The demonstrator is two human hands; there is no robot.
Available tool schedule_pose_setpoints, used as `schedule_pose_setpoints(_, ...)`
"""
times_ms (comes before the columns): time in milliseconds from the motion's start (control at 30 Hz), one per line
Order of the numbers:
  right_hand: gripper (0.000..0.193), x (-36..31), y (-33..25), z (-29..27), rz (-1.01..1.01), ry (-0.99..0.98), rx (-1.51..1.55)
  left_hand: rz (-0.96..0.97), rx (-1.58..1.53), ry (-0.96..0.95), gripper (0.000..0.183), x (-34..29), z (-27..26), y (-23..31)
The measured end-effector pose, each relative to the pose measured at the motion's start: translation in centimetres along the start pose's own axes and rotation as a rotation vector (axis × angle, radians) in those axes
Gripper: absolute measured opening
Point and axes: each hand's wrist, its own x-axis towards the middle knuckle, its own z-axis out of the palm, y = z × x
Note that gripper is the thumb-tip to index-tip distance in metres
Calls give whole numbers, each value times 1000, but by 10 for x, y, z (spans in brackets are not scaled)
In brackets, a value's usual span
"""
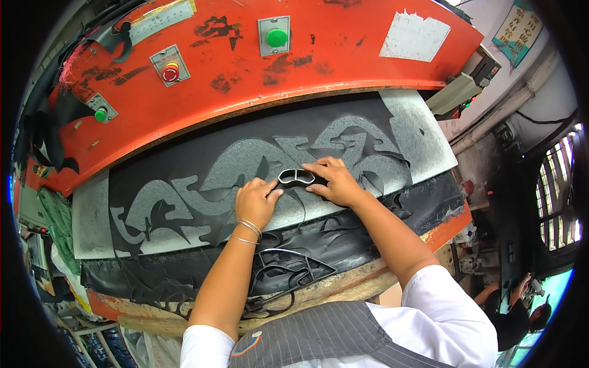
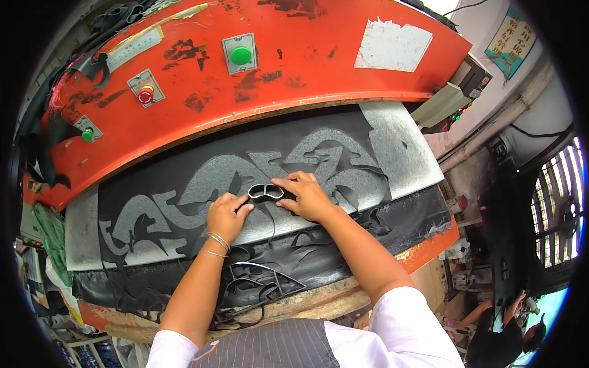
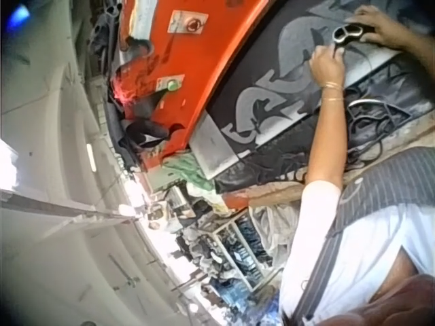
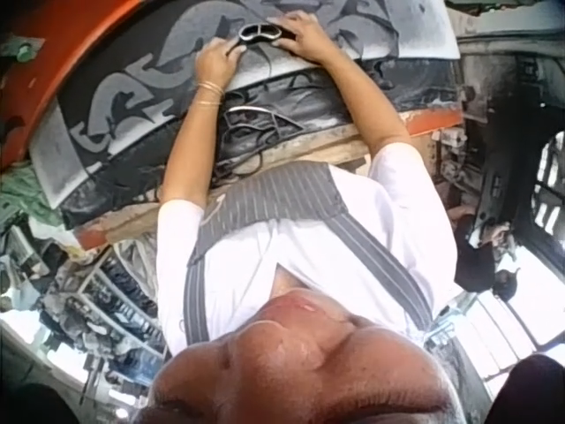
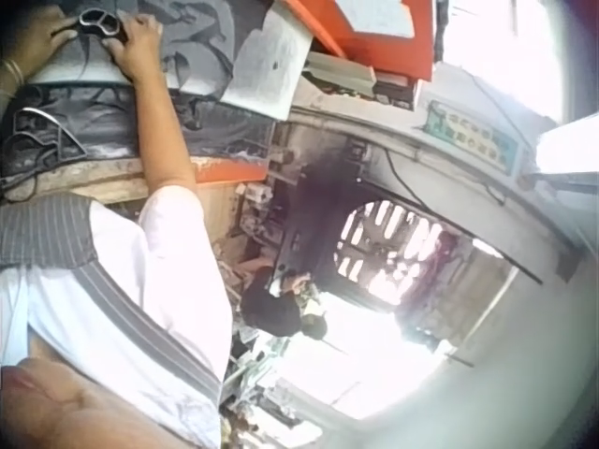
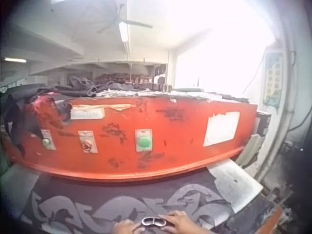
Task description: Operating a hydraulic press with metal dies to cut shoe components from sheets of leather.
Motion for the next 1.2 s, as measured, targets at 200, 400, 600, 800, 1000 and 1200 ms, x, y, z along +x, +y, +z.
schedule_pose_setpoints(200, 54, 1, -1, -2, 8, -13, -14, -50, -47, 23, 19, 2, 4, 1)
schedule_pose_setpoints(400, 52, 7, 1, 1, 18, 1, -58, -19, -57, 42, 17, 10, 5, 1)
schedule_pose_setpoints(600, 55, -2, -9, 8, -4, -6, -80, -14, -25, 45, 22, -5, -2, -3)
schedule_pose_setpoints(800, 71, -33, -41, -20, 53, 170, -151, -323, -410, 247, 21, -27, -122, -54)
schedule_pose_setpoints(1000, 47, 33, -122, -54, -165, 577, 282, 131, -5, 1137, 27, -55, -273, -106)
schedule_pose_setpoints(1200, 24, -6, -152, -59, -39, 654, 183, -97, -23, 603, 32, -122, -275, -72)
